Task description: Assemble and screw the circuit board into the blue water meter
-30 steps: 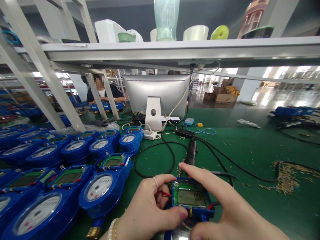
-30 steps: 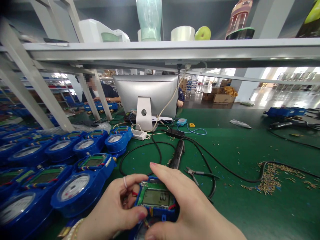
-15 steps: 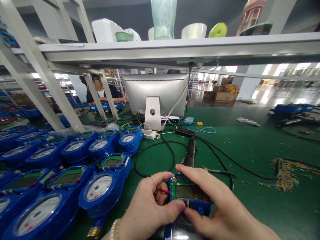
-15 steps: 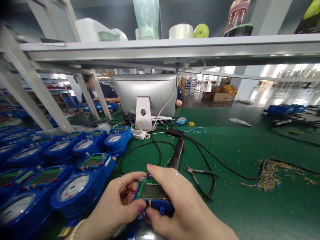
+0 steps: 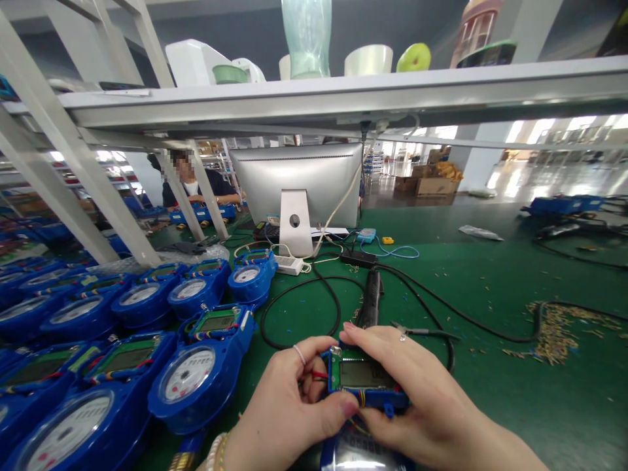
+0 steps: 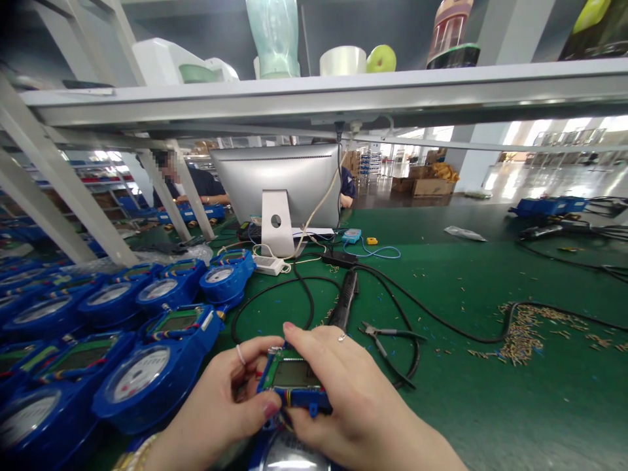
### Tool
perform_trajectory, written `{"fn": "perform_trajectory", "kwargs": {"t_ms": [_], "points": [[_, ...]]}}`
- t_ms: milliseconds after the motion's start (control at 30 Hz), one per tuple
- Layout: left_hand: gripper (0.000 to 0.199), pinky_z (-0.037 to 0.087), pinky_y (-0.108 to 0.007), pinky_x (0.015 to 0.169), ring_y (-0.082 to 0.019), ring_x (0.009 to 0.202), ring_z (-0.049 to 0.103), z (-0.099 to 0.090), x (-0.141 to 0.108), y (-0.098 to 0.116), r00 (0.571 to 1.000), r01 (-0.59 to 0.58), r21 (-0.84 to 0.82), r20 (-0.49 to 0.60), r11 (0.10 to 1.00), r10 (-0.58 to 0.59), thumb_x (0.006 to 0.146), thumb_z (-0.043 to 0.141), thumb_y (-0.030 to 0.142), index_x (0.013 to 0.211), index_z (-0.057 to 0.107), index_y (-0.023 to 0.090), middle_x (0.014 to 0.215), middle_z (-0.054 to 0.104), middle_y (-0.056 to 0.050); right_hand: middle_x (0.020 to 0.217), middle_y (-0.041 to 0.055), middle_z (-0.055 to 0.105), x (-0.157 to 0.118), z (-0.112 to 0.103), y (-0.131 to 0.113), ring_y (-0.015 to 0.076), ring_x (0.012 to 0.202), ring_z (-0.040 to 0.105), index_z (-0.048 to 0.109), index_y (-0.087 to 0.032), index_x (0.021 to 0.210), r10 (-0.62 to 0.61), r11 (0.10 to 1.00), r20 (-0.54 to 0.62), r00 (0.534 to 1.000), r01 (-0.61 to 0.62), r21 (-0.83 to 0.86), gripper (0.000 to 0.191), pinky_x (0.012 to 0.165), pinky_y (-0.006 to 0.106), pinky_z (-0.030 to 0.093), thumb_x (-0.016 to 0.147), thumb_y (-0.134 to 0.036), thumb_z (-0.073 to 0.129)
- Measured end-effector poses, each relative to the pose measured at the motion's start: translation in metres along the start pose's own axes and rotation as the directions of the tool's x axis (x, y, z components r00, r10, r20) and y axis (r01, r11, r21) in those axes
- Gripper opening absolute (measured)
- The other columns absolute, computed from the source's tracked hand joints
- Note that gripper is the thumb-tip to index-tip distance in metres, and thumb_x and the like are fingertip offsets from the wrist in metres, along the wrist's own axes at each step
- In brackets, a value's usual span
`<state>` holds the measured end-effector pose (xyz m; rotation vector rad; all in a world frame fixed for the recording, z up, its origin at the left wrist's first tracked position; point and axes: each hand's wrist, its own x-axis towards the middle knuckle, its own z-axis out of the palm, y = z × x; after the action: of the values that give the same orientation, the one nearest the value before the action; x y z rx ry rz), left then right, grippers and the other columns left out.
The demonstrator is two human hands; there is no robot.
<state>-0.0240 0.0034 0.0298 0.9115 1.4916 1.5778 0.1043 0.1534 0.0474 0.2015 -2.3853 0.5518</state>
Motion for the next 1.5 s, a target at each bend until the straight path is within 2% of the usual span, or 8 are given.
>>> {"fn": "perform_trajectory", "kwargs": {"t_ms": [333,567,633,733,867,1000,1267,1500], "points": [[0.064,0.025,-0.016,0.043,-0.008,0.051,0.037,-0.002,0.004,0.014,0.998,0.010,0.472,-0.053,0.881,0.017,0.056,0.085,0.039,0.110,0.060,0.017,0.065,0.049,0.005,0.125,0.0026,0.051,-0.001,0.000,0.004,0.0128,0.115,0.045,0.035,-0.019,0.139,0.008,0.996,0.090,0.996,-0.016,0.084,0.071,0.104,0.021,0.034,0.072,-0.006,0.053],[0.058,0.051,-0.023,0.071,-0.018,0.081,0.063,0.006,0.008,0.007,0.998,0.032,-0.031,-0.058,0.999,-0.034,0.061,0.083,0.028,0.108,0.051,0.013,0.090,0.068,-0.007,0.138,0.0016,0.039,0.001,-0.021,0.006,0.0142,0.126,0.037,0.028,-0.027,0.142,0.143,0.986,0.101,0.985,-0.150,0.071,0.089,0.108,0.020,0.030,0.070,-0.012,0.078],[0.055,0.052,-0.022,0.072,-0.017,0.081,0.064,0.007,0.009,0.006,0.994,0.000,-0.029,-0.113,1.000,-0.004,0.064,0.081,0.027,0.107,0.051,0.012,0.093,0.069,-0.009,0.127,0.0031,0.046,-0.001,-0.035,0.003,0.0157,0.117,0.045,0.041,-0.025,0.133,0.139,0.988,-0.008,0.990,-0.139,0.060,0.073,0.100,0.022,0.039,0.072,-0.025,0.082],[0.054,0.053,-0.021,0.066,-0.017,0.075,0.065,0.008,0.009,0.005,0.985,0.005,-0.011,-0.170,1.000,-0.007,0.064,0.079,0.030,0.106,0.051,0.010,0.091,0.071,-0.010,0.089,0.0011,0.057,-0.006,-0.046,-0.004,0.0139,0.082,0.054,0.059,-0.020,0.103,-0.013,1.000,-0.082,0.997,0.013,-0.001,0.019,0.071,0.024,0.046,0.088,-0.030,0.066],[0.050,0.053,-0.021,0.061,-0.017,0.072,0.066,0.008,0.011,0.006,0.982,-0.015,0.003,-0.189,1.000,0.015,0.067,0.078,0.033,0.104,0.054,0.010,0.089,0.072,-0.011,0.076,0.0031,0.061,-0.015,-0.027,-0.012,0.0175,0.064,0.053,0.062,-0.016,0.105,-0.135,0.976,0.119,0.984,0.153,-0.156,0.021,0.058,0.033,0.042,0.097,-0.029,0.047],[0.046,0.056,-0.022,0.065,-0.020,0.075,0.069,0.008,0.013,0.006,0.980,-0.025,-0.001,-0.200,1.000,0.024,0.065,0.081,0.034,0.098,0.059,0.010,0.087,0.073,-0.011,0.072,0.0029,0.060,-0.021,0.001,-0.011,0.0186,0.059,0.051,0.062,-0.013,0.108,-0.148,0.950,0.071,0.986,0.162,-0.267,0.030,0.053,0.035,0.038,0.100,-0.030,0.039],[0.055,0.056,-0.019,0.069,-0.018,0.078,0.068,0.015,0.008,0.001,0.952,-0.030,-0.101,-0.307,0.994,-0.003,0.059,0.086,0.035,0.100,0.059,0.011,0.090,0.073,-0.009,0.075,0.0012,0.060,-0.020,-0.001,-0.003,0.0179,0.065,0.053,0.065,-0.019,0.088,0.075,0.985,0.064,0.995,-0.064,-0.160,0.023,0.059,0.031,0.034,0.097,-0.020,0.045],[0.068,0.056,-0.019,0.071,-0.020,0.079,0.069,0.024,0.005,-0.003,0.947,-0.078,-0.181,-0.321,0.980,0.016,0.051,0.089,0.033,0.107,0.056,0.012,0.089,0.073,-0.010,0.071,-0.0043,0.056,-0.010,-0.011,0.004,0.0117,0.070,0.052,0.065,-0.021,0.070,0.459,0.884,0.199,0.866,-0.468,-0.004,0.017,0.061,0.023,0.032,0.079,-0.007,0.069]]}}
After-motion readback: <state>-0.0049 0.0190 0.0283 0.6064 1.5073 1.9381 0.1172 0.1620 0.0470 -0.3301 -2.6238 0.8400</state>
